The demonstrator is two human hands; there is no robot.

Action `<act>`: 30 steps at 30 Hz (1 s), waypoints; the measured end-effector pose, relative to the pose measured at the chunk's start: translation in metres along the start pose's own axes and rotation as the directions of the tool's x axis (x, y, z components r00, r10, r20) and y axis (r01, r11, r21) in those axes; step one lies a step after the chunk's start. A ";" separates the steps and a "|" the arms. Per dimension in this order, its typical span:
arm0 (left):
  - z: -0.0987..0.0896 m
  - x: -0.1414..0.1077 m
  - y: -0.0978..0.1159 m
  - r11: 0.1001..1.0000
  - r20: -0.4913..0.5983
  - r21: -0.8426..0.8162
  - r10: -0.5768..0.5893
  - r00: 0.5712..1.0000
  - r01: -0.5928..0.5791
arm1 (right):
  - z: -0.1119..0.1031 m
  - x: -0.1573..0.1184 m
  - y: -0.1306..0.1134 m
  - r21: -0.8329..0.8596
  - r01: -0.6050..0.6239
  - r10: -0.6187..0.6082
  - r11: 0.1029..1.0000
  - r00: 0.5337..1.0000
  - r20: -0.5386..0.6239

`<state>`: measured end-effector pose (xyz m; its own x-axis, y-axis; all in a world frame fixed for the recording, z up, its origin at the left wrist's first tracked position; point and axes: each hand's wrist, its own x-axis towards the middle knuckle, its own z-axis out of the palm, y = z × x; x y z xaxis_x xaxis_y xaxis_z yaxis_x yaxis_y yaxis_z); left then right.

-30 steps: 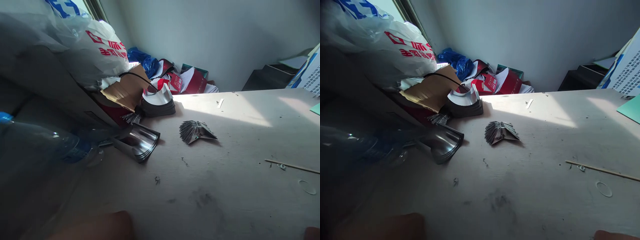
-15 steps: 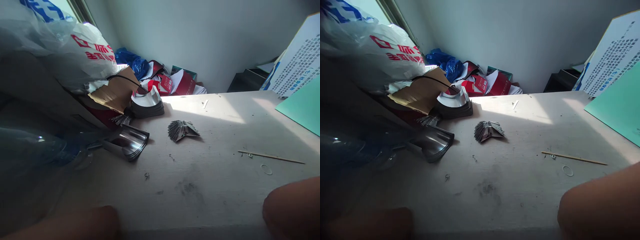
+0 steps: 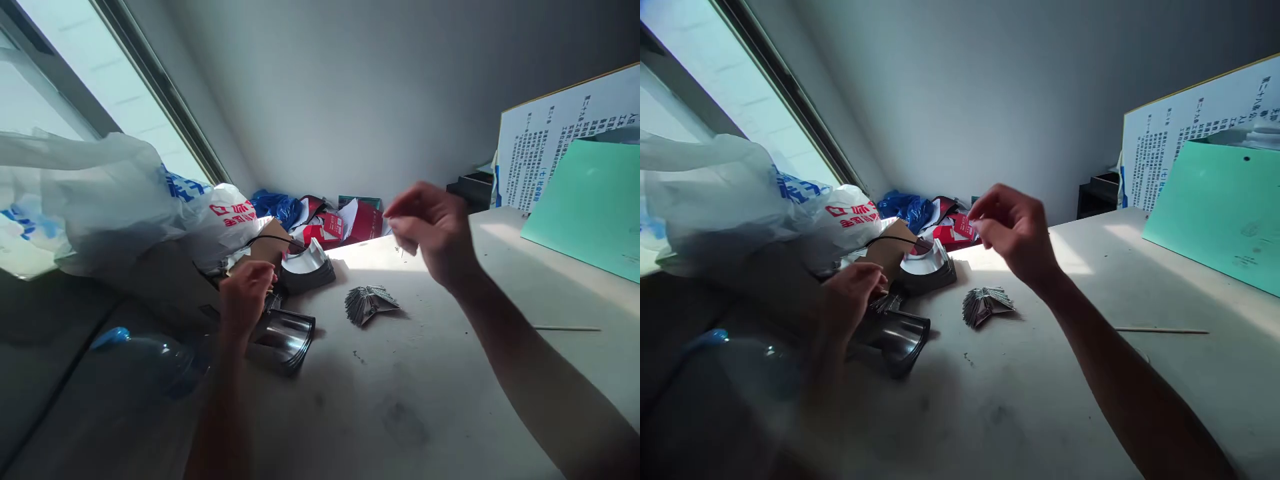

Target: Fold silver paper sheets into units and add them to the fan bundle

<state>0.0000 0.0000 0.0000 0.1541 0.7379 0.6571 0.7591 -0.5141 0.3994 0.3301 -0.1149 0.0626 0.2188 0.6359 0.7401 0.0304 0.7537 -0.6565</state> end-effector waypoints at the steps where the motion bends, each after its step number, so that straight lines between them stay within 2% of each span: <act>1: 0.002 -0.009 -0.003 1.000 0.053 0.023 -0.007 0.999 0.006 | 0.006 -0.008 0.018 -0.046 -0.094 0.096 0.995 0.994 0.060; 3: 0.008 -0.034 -0.012 0.997 0.212 0.070 -0.035 0.977 0.021 | 0.010 -0.036 0.055 -0.188 -0.245 0.284 0.951 0.933 0.221; 4: 0.010 -0.047 -0.016 0.995 0.328 0.094 -0.047 0.943 0.017 | 0.009 -0.054 0.073 -0.266 -0.288 0.354 0.920 0.901 0.251; 6: 0.012 -0.067 -0.024 0.995 0.391 0.091 -0.068 0.918 0.036 | 0.005 -0.088 0.100 -0.436 -0.288 0.445 0.853 0.837 0.317; 8: 0.010 -0.076 -0.028 0.994 0.419 0.095 -0.086 0.904 0.051 | 0.000 -0.115 0.114 -0.563 -0.178 0.475 0.807 0.763 0.439; 10: 0.007 -0.076 -0.029 0.992 0.426 0.100 -0.108 0.898 0.072 | 0.000 -0.128 0.117 -0.607 -0.062 0.473 0.792 0.691 0.546; 11: 0.007 -0.075 -0.030 0.992 0.427 0.096 -0.115 0.897 0.081 | 0.002 -0.132 0.115 -0.622 -0.022 0.469 0.783 0.677 0.567; 13: 0.008 -0.072 -0.030 0.990 0.482 0.095 -0.135 0.865 0.101 | 0.006 -0.135 0.109 -0.657 0.061 0.465 0.751 0.658 0.592; 16: 0.012 -0.072 -0.030 0.988 0.531 0.089 -0.153 0.833 0.125 | 0.013 -0.138 0.100 -0.635 0.213 0.435 0.742 0.568 0.699; 19: 0.014 -0.075 -0.024 0.986 0.516 0.088 -0.168 0.840 0.143 | 0.017 -0.143 0.099 -0.634 0.255 0.423 0.730 0.560 0.712; 22: 0.015 -0.079 -0.006 0.959 0.486 0.240 -0.253 0.836 0.151 | 0.018 -0.146 0.101 -0.627 0.288 0.400 0.724 0.566 0.721; 25: 0.018 -0.084 0.022 0.896 0.501 0.434 -0.327 0.801 0.094 | 0.018 -0.146 0.102 -0.631 0.292 0.405 0.719 0.561 0.722; 30: 0.030 -0.095 0.060 0.838 0.532 0.545 -0.363 0.765 0.018 | 0.017 -0.144 0.100 -0.624 0.292 0.405 0.724 0.553 0.728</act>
<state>0.0496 -0.0876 -0.0579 0.1788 0.9837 0.0168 0.9839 -0.1788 -0.0018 0.2848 -0.1281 -0.1074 -0.5772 0.7776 0.2494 0.6950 0.6281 -0.3500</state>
